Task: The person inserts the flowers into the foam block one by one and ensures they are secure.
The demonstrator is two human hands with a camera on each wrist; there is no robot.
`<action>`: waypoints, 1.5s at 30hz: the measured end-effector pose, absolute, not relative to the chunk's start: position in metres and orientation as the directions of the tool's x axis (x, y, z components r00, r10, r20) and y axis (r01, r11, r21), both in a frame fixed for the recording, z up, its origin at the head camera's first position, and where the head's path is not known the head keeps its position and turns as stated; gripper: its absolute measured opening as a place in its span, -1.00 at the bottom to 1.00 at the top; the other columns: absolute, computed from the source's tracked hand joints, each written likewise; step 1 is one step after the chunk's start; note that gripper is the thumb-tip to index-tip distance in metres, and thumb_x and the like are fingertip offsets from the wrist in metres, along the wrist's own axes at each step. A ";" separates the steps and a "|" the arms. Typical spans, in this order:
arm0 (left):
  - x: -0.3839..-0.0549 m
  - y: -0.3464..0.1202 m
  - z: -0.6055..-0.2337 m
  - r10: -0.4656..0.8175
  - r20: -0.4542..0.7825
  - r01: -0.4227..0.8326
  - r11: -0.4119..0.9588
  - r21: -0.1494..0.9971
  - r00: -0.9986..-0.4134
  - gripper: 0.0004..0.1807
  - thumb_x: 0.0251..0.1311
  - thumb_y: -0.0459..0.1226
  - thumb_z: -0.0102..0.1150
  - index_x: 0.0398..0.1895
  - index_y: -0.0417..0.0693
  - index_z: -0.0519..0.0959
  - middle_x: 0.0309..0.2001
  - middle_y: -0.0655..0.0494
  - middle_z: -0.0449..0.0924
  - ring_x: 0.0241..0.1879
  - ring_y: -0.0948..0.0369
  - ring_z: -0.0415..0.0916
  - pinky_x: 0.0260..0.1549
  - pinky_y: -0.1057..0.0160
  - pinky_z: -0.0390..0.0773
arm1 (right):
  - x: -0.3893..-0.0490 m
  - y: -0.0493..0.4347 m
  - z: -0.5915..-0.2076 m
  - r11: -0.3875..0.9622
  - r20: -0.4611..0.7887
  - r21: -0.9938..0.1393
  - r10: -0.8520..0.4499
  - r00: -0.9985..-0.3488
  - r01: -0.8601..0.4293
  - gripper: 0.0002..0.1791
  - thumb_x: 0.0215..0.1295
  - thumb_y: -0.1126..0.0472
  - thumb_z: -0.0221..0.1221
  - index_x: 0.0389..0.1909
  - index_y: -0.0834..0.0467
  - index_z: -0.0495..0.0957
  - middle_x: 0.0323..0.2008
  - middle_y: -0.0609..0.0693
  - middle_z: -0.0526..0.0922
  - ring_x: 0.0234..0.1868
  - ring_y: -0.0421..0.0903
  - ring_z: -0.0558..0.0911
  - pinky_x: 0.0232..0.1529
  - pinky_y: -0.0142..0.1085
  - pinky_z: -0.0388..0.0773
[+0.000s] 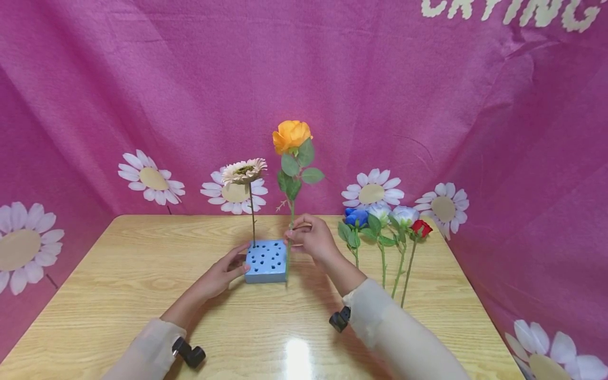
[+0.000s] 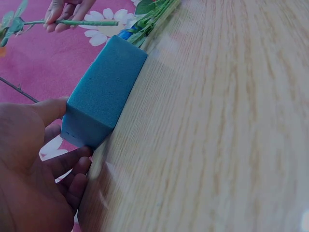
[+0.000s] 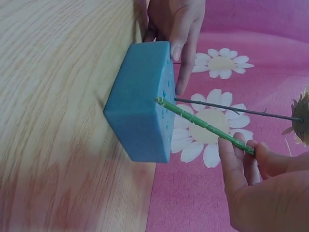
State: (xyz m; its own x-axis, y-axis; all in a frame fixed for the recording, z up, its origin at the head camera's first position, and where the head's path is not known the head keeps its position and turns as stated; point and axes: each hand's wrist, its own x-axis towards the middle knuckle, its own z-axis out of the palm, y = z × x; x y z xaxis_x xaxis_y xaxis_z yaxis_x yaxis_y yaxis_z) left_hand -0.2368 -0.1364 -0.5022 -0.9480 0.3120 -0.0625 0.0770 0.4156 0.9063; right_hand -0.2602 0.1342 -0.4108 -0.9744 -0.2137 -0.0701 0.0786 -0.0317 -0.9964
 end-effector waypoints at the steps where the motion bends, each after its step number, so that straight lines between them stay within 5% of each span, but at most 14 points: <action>1: -0.237 -0.136 -0.502 0.312 -0.062 0.078 0.418 0.905 -0.948 -0.29 0.52 -0.13 0.14 0.64 0.15 0.15 0.49 -0.20 0.33 0.48 -0.18 0.25 0.49 -0.16 0.21 | -0.261 0.133 -0.410 -0.039 -0.061 -0.997 -0.212 -0.975 0.071 -0.88 0.40 0.50 0.19 -0.19 0.28 0.46 -0.36 0.05 0.76 -0.20 0.06 0.80 -0.06 0.03 0.74; 14: -0.236 -0.137 -0.503 0.310 -0.050 0.091 0.422 0.902 -0.949 -0.30 0.51 -0.13 0.15 0.64 0.16 0.16 0.47 -0.21 0.36 0.46 -0.19 0.28 0.47 -0.17 0.23 | -0.272 0.114 -0.408 -0.122 -0.012 -0.992 -0.132 -0.991 0.028 -0.89 0.38 0.55 0.17 -0.25 0.33 0.47 -0.42 0.01 0.75 -0.37 -0.12 0.77 -0.14 -0.04 0.77; 22: -0.237 -0.137 -0.503 0.310 -0.051 0.090 0.424 0.901 -0.949 -0.29 0.51 -0.12 0.15 0.64 0.17 0.16 0.47 -0.21 0.35 0.47 -0.19 0.27 0.48 -0.16 0.21 | -0.280 0.102 -0.407 -0.103 -0.002 -0.995 -0.074 -0.997 0.010 -0.89 0.37 0.54 0.19 -0.15 0.41 0.48 -0.37 0.03 0.75 -0.38 -0.15 0.76 0.02 0.17 0.69; 31: -0.236 -0.138 -0.503 0.322 -0.032 0.112 0.418 0.902 -0.946 -0.29 0.52 -0.16 0.14 0.64 0.09 0.14 0.45 -0.26 0.36 0.46 -0.22 0.28 0.47 -0.17 0.24 | -0.287 0.094 -0.408 -0.086 0.019 -0.996 -0.024 -1.000 -0.017 -0.90 0.38 0.50 0.22 -0.15 0.38 0.52 -0.21 0.27 0.76 -0.38 -0.17 0.75 -0.27 -0.20 0.77; 45: -0.236 -0.136 -0.503 0.327 -0.037 0.104 0.402 0.910 -0.944 -0.30 0.53 -0.18 0.12 0.64 0.06 0.14 0.46 -0.24 0.35 0.48 -0.17 0.25 0.49 -0.14 0.22 | -0.293 0.074 -0.407 -0.083 0.057 -0.995 0.052 -0.997 -0.061 -0.90 0.34 0.52 0.25 -0.21 0.35 0.54 -0.18 0.34 0.75 -0.32 -0.07 0.78 -0.04 0.06 0.73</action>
